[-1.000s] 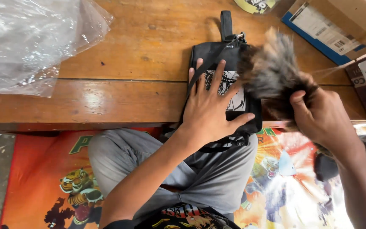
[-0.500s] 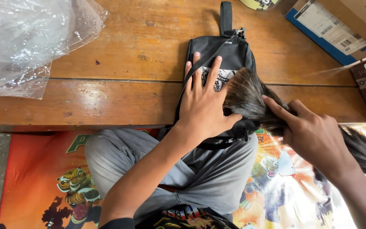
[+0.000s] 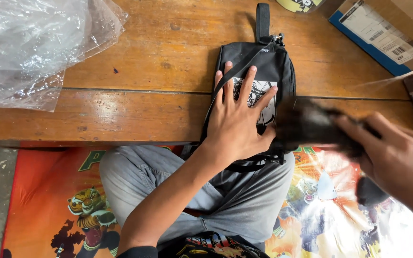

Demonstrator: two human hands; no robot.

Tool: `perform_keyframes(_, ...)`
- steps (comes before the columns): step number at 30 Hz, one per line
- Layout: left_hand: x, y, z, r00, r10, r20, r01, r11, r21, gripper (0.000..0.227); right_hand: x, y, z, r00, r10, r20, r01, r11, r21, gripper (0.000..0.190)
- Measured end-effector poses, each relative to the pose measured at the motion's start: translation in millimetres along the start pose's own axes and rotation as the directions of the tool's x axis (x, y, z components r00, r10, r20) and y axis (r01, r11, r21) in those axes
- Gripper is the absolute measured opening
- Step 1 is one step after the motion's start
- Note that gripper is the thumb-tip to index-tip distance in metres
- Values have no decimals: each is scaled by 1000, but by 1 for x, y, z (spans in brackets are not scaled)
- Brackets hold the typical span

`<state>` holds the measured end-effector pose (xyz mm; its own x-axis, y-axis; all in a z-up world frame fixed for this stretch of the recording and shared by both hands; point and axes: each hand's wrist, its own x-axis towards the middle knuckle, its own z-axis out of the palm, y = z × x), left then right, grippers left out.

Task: Inspecting a shoulder bag with a caliper and cleaning it with a feather duster.

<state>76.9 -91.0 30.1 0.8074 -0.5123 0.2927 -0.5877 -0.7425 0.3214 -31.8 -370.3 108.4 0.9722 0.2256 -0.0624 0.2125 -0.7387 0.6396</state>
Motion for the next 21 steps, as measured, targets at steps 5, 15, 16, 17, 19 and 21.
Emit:
perform_keyframes(5, 2, 1, -2, 1000, -4, -13, 4, 1000, 4, 79, 51, -13, -29, 980, -57, -191, 52, 998, -30, 76)
perform_keyframes(15, -1, 1, 4, 994, -21, -107, 31, 995, 97, 106, 71, -22, -28, 993, -115, -31, 119, 965, 232, 78)
perform_keyframes(16, -1, 1, 3, 995, -26, -98, 34, 996, 78, 111, 67, -20, -33, 988, -140, 65, 109, 930, 350, 75)
perform_keyframes(17, -1, 1, 2, 995, -33, -91, 39, 997, 60, 117, 63, -18, -39, 972, -177, 154, 87, 883, 462, 73)
perform_keyframes(19, 0, 1, 3, 997, -33, -75, 40, 995, 95, 128, 56, -14, -34, 983, -158, 96, 78, 825, 560, 72)
perform_keyframes(21, -1, 0, 3, 998, -33, -55, 40, 991, 130, 140, 57, -15, -30, 990, -132, 44, 71, 755, 652, 72)
